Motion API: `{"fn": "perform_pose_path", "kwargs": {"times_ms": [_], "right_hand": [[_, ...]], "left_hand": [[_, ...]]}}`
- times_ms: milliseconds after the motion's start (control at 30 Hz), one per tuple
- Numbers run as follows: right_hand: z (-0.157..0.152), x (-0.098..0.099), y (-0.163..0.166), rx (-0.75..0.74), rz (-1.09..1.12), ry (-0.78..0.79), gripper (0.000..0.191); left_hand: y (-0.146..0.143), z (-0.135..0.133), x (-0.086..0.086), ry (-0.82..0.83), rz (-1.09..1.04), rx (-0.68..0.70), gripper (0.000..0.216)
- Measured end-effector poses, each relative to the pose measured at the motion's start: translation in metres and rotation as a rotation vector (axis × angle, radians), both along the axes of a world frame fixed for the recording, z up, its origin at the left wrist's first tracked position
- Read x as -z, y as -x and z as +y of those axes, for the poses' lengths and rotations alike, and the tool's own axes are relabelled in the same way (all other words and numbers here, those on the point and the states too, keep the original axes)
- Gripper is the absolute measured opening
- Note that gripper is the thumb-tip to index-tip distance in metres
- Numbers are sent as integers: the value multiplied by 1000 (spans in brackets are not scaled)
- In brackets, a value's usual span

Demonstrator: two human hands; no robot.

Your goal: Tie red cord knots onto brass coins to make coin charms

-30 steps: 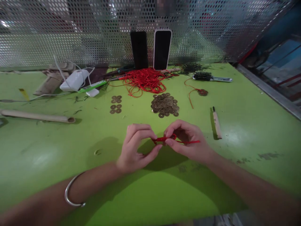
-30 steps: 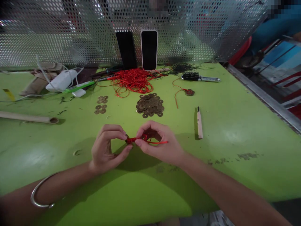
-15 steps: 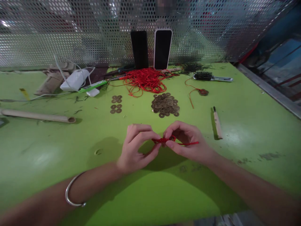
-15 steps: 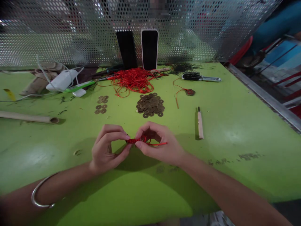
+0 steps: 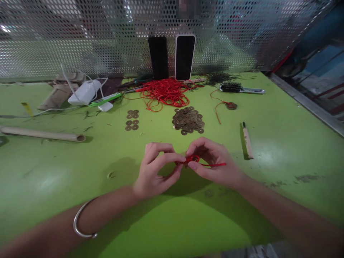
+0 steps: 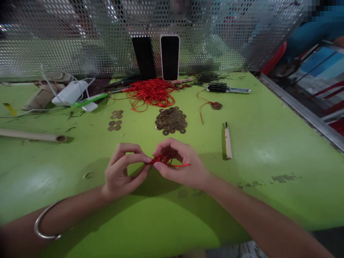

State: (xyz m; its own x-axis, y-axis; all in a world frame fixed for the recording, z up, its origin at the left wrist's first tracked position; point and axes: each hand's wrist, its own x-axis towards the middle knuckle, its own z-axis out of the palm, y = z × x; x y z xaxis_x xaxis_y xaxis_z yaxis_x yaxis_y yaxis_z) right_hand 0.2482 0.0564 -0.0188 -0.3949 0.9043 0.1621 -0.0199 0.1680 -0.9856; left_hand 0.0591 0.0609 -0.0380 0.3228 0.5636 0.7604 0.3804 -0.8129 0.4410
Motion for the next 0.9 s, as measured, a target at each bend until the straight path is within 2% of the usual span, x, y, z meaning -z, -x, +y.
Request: {"fn": "perform_pose_path", "kwargs": {"times_ms": [700,800,900], "right_hand": [[0,1,2,4,-41,-167,24],[0,2,2,10,-86,-225,24],[0,4,1,17,-191,-369,21]], "left_hand": [[0,-3,-1,61,41,37,30],[1,-1,2,148,22,113,31],[2,-1,3,330,59,147,20]]}}
